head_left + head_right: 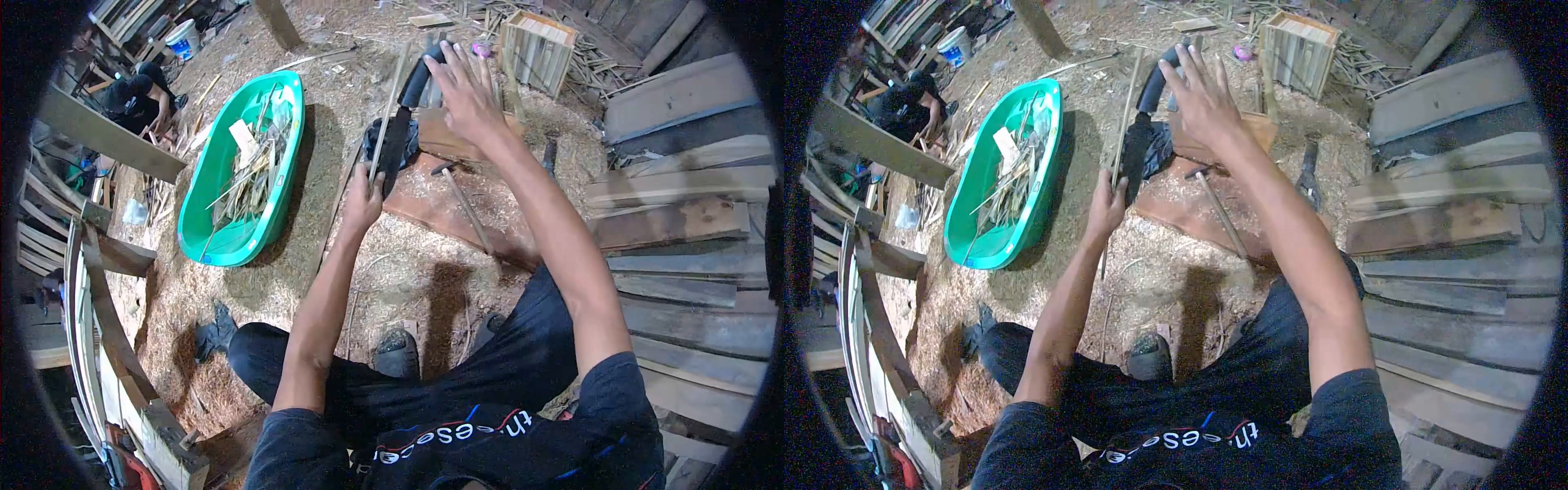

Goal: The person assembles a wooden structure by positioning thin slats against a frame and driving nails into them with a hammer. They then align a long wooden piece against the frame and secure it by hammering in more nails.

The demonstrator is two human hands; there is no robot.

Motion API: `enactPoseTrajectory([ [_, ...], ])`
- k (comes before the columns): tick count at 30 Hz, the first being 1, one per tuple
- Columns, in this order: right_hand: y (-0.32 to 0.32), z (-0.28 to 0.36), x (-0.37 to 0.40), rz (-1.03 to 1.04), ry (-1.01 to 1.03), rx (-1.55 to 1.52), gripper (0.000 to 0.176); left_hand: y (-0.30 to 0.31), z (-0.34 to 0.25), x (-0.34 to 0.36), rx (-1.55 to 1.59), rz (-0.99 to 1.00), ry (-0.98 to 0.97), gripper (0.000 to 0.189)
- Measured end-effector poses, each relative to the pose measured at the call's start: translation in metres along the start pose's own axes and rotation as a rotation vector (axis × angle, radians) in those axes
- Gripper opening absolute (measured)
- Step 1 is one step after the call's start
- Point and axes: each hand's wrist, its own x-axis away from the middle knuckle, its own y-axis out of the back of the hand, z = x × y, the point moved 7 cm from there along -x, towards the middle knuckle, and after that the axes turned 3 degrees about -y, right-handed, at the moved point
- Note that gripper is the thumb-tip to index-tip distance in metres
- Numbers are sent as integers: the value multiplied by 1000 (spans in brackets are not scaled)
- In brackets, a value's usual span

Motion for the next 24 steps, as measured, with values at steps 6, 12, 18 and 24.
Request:
enactPoseTrajectory([
  [6, 4, -21, 11, 210, -64, 243, 14, -28, -34, -7, -76, 138, -104, 21],
  [12, -4, -98, 48, 652, -310, 80, 33, 23, -41, -40, -139, -335, 18, 12],
  [18, 35, -117, 52, 287, -552, -229, 46, 35, -60, -66, 159, -374, 25, 31],
  [24, 60, -73, 30, -152, -637, -893, 38, -16, -62, -92, 235, -169, 29, 33],
])
